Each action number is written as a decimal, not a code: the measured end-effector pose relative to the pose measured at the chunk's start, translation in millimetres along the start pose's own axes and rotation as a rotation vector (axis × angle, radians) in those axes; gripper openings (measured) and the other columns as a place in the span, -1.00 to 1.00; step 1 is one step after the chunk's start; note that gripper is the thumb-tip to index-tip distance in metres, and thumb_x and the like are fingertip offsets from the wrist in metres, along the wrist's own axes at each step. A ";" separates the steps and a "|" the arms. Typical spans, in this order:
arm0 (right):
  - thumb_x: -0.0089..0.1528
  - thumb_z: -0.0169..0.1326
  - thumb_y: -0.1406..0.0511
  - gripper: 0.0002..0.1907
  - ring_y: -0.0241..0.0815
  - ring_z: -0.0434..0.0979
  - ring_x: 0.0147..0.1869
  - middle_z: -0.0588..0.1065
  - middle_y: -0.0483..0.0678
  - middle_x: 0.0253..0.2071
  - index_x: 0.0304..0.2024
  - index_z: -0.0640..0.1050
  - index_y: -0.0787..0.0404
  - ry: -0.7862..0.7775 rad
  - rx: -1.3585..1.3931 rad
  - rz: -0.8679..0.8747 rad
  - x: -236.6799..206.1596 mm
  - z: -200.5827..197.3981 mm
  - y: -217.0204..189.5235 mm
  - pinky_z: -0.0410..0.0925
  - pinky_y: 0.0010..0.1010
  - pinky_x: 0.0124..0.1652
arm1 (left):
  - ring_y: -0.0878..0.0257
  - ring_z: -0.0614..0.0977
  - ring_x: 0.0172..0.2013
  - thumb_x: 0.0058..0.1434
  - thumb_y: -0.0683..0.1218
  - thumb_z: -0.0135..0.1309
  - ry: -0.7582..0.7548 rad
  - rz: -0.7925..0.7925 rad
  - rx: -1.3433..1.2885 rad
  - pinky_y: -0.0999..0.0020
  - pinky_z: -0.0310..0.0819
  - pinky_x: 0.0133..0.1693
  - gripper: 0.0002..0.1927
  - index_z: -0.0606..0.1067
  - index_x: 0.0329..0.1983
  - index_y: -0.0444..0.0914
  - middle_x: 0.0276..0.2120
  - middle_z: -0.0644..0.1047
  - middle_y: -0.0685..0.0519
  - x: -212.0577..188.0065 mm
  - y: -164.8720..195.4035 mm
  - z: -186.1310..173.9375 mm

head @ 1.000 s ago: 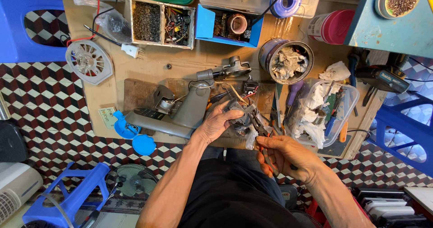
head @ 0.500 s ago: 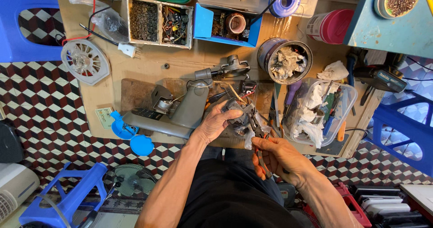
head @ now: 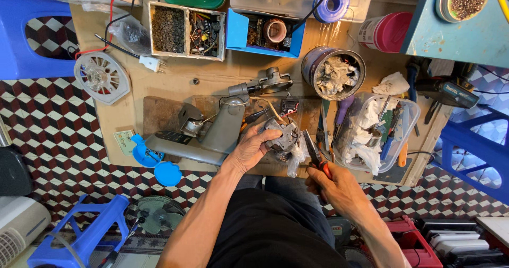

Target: The person works at a cluttered repair bench taking apart a small electric motor housing. They pull components from the housing by hand, use pliers to grip and pry parts, and turn the motor over to work on its other side.

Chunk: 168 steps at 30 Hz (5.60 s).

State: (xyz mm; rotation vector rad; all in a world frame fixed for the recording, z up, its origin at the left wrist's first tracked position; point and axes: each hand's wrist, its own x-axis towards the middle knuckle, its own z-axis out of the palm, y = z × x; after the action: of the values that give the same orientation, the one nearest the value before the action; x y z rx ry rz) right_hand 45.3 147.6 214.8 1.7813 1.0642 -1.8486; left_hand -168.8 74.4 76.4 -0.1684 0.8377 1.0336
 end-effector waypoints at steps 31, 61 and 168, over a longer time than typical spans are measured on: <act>0.35 -0.14 0.03 -0.56 -0.17 0.49 -0.53 0.53 -0.04 -0.52 0.19 0.44 0.03 -0.024 -0.572 -0.163 34.1 -12.3 17.9 0.44 -0.22 -0.47 | 0.37 0.66 -0.13 0.24 -0.12 0.21 0.030 -0.035 0.006 0.44 0.60 -0.06 -0.67 0.55 0.06 -0.28 -0.10 0.63 0.08 2.5 1.6 7.3; 0.39 -0.10 0.27 -0.75 -0.06 0.49 -0.57 0.50 0.16 -0.29 0.07 0.44 0.22 0.133 -0.915 -0.398 39.4 -18.2 13.8 0.40 -0.28 -0.57 | 0.37 0.66 -0.15 0.19 -0.12 0.26 0.021 -0.048 0.043 0.48 0.62 -0.09 -0.60 0.52 0.10 -0.24 -0.11 0.64 0.07 10.0 3.9 4.0; 0.33 0.01 0.07 -0.58 -0.14 0.67 -0.38 0.65 0.05 -0.46 -0.18 0.55 0.34 0.252 -0.092 -0.097 -14.0 85.9 28.6 0.48 -0.30 -0.29 | 0.29 0.68 -0.24 0.19 -0.05 0.28 0.209 -0.033 -0.006 0.34 0.65 -0.14 -0.60 0.49 0.03 -0.29 -0.14 0.62 0.01 -28.2 -3.9 22.5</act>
State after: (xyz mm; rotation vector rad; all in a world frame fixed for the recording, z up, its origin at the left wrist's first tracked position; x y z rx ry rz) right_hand 8.3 63.7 213.9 1.9766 1.3260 -1.6282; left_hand -160.4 63.9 110.1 -0.2977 1.0174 0.9990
